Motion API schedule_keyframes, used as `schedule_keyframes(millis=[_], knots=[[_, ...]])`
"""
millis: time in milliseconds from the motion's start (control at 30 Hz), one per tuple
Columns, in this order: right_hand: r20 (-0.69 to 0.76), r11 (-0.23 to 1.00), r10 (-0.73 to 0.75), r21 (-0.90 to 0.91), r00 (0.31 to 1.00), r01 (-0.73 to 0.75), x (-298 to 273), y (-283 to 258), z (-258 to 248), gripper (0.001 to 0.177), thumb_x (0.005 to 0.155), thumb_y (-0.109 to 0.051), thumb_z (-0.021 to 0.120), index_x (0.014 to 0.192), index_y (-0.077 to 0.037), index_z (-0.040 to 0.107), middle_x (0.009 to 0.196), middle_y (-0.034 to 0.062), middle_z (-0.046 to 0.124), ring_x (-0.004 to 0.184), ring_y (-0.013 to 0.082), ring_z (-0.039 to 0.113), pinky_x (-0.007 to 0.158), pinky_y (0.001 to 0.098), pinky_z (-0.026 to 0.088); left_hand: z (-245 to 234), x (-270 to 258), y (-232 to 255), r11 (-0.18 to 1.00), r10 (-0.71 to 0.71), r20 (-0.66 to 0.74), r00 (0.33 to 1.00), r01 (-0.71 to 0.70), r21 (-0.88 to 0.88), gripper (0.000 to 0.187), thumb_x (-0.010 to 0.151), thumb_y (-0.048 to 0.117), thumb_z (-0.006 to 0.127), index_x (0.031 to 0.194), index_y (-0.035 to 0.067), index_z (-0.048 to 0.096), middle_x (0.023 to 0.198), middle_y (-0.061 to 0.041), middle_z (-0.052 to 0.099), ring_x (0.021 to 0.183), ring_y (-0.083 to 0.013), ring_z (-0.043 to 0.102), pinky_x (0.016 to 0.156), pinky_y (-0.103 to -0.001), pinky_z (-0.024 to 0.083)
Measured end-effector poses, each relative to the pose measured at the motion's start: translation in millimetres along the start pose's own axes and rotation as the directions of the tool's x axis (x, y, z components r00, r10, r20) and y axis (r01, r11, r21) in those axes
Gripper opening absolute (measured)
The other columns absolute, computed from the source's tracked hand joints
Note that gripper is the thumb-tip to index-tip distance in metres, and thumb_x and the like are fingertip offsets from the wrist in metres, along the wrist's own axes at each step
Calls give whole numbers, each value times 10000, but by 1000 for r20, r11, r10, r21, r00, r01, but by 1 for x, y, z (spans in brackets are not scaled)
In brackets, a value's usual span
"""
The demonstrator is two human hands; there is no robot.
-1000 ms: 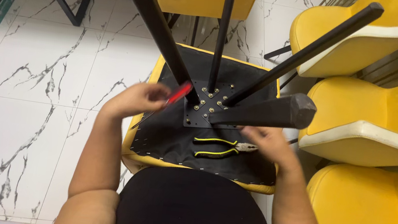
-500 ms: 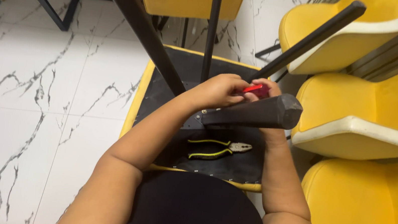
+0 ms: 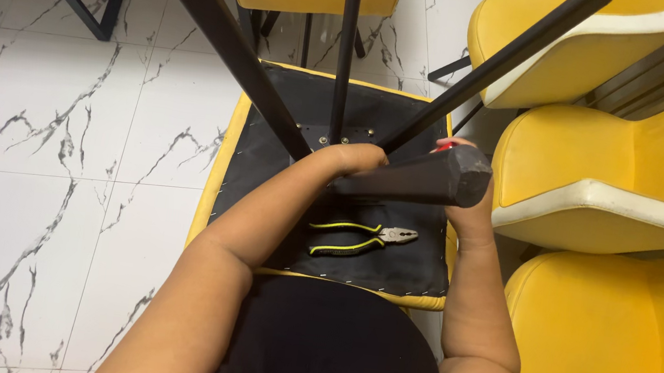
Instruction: The person uses pliers and a screwdriver to tighten bolts on the underside of an overturned chair. They work on multiple fasteners at the leg joints, switching between tools to secure the chair frame.
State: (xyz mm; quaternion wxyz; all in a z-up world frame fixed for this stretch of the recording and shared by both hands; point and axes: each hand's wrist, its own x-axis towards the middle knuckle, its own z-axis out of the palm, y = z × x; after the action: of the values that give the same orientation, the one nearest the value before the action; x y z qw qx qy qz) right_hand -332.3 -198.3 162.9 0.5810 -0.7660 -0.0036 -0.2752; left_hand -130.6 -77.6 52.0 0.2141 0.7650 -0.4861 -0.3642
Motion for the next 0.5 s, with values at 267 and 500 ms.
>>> schedule_keyframes(millis=[267,500], knots=[[48,982,-86,-167,995,93,2,0,5,407,838,30,747,1222,-57,643,1059,33,664,997,118,635,905,265,525,3,0,0,996,-54,53,997,58,-74,259,912,188,643,1087,29,748,1010,-167,771,928,-274,736,834,-382,543],[71,972,-74,-218,995,88,2,1,1,400,853,25,725,1232,-67,637,1058,32,670,1000,123,637,905,269,523,4,-1,-1,994,-30,65,997,37,-99,268,903,215,663,1084,38,751,983,-156,777,894,-250,736,817,-364,546]])
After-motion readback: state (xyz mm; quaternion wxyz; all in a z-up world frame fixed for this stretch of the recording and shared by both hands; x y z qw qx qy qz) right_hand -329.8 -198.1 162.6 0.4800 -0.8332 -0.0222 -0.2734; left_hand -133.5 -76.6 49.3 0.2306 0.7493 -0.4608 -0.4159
